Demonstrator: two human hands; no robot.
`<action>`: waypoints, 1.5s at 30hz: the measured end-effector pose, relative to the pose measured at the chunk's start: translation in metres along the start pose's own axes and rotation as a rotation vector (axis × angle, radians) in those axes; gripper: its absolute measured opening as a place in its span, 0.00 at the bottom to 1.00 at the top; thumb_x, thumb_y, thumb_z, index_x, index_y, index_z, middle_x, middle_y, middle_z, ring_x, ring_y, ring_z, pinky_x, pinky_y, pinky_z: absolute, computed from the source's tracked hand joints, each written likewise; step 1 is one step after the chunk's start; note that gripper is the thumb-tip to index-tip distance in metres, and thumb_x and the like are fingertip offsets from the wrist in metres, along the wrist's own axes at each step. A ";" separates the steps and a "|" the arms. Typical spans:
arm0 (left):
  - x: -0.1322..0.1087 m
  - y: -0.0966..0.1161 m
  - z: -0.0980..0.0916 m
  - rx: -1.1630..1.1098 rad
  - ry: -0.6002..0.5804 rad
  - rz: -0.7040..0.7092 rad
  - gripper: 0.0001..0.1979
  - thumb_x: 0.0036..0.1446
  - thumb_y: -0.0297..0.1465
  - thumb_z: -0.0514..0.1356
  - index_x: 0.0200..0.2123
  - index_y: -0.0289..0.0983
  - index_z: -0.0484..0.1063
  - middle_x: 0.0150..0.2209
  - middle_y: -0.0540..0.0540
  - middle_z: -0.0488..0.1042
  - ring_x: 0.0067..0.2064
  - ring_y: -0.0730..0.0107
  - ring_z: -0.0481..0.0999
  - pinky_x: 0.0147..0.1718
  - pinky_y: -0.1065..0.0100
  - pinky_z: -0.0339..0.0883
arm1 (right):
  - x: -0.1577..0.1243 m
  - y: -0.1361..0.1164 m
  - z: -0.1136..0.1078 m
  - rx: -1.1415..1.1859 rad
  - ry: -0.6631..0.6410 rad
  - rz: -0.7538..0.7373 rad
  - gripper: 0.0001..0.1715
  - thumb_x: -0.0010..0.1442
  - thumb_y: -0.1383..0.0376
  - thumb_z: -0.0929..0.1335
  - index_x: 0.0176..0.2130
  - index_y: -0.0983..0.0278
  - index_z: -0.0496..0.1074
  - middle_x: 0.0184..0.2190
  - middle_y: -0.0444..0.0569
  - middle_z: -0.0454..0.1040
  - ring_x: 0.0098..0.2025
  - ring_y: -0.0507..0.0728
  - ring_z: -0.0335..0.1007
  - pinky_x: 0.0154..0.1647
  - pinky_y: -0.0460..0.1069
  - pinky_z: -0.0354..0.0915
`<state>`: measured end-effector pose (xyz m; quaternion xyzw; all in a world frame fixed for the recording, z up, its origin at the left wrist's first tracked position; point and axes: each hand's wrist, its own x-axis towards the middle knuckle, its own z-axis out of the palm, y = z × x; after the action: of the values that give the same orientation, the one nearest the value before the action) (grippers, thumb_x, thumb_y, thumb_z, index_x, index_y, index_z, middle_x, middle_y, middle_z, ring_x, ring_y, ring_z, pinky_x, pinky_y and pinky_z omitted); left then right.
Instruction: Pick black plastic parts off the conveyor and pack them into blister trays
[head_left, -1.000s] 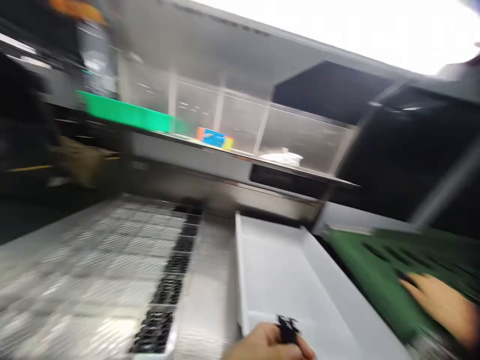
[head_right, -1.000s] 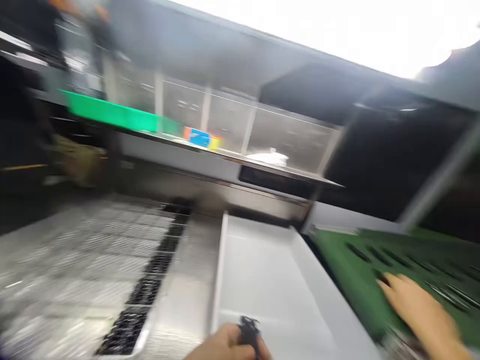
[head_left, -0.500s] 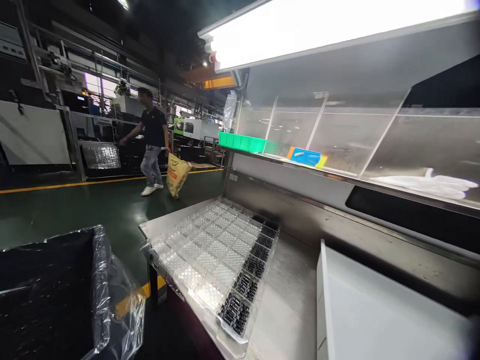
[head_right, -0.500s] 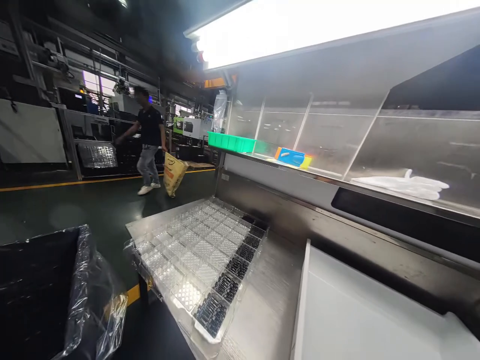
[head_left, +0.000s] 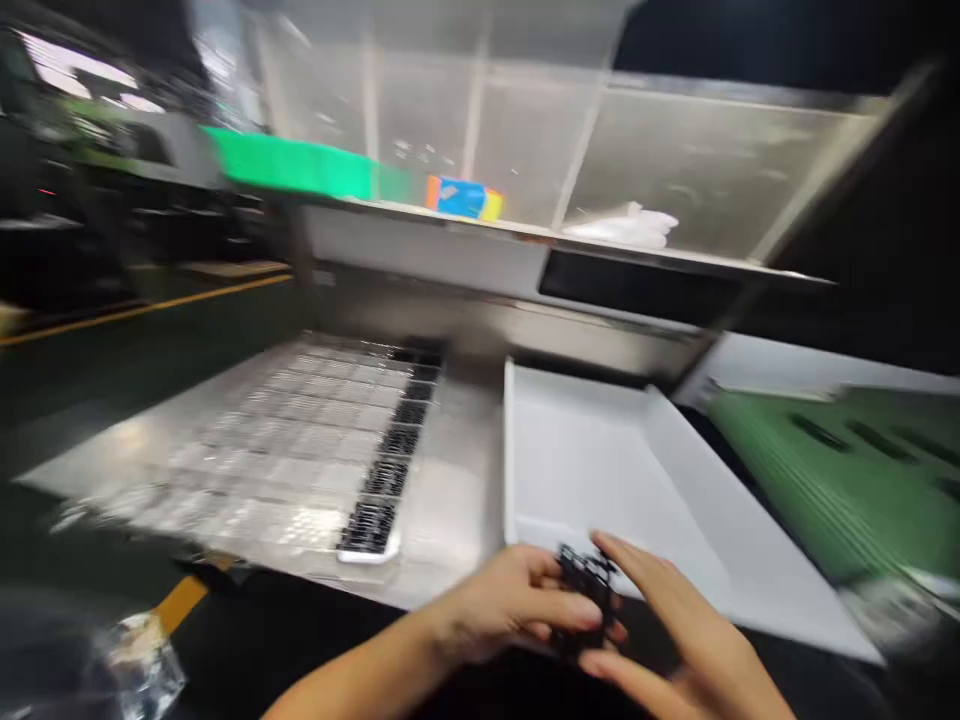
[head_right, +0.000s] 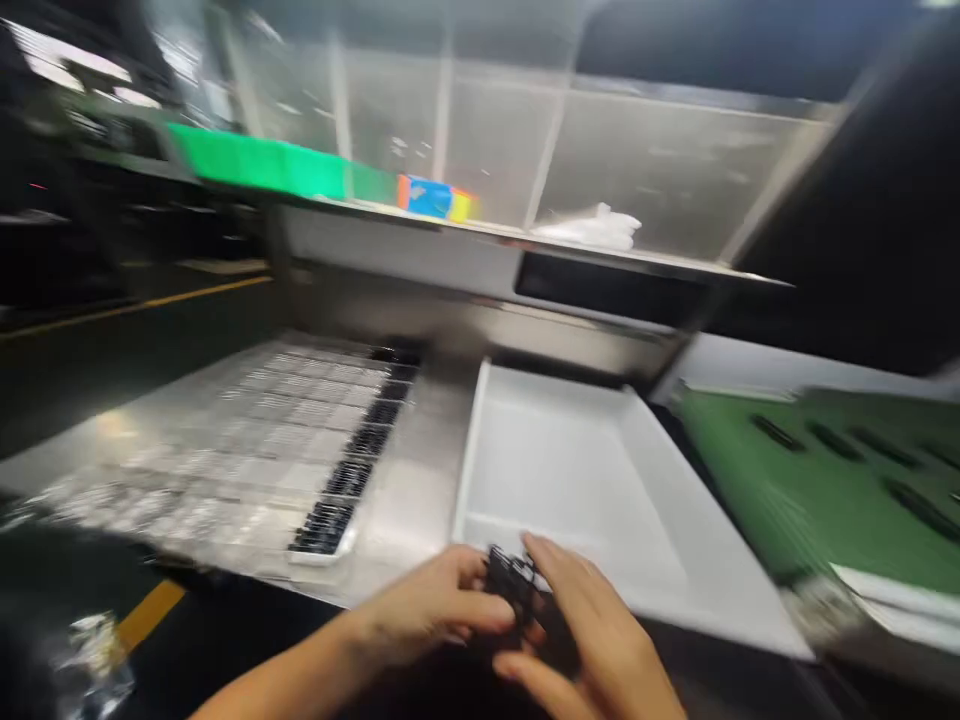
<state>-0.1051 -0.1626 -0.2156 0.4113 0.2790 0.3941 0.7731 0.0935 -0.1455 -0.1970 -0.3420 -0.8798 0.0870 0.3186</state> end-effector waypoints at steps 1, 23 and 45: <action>-0.002 0.005 0.000 0.014 -0.017 -0.009 0.23 0.43 0.41 0.71 0.41 0.35 0.81 0.35 0.43 0.81 0.34 0.66 0.77 0.32 0.72 0.65 | -0.001 -0.002 -0.004 -0.006 -0.018 -0.004 0.40 0.57 0.52 0.71 0.64 0.49 0.57 0.55 0.53 0.72 0.54 0.65 0.72 0.50 0.60 0.74; 0.014 0.021 -0.002 -0.106 -0.188 -0.071 0.18 0.47 0.38 0.71 0.41 0.35 0.80 0.38 0.43 0.80 0.38 0.67 0.78 0.35 0.73 0.69 | 0.005 -0.019 -0.015 0.134 -0.021 -0.004 0.49 0.54 0.51 0.74 0.67 0.54 0.51 0.58 0.52 0.64 0.60 0.63 0.59 0.60 0.56 0.61; 0.035 0.036 0.002 -0.183 0.112 -0.109 0.23 0.31 0.41 0.77 0.33 0.37 0.81 0.31 0.45 0.82 0.32 0.64 0.80 0.35 0.67 0.73 | 0.099 0.132 -0.130 -0.100 0.193 0.560 0.13 0.64 0.60 0.68 0.44 0.66 0.74 0.47 0.53 0.75 0.50 0.57 0.71 0.54 0.54 0.65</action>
<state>-0.0989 -0.1209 -0.1873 0.3005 0.3068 0.3976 0.8108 0.1903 0.0098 -0.0951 -0.5934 -0.7200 0.0949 0.3471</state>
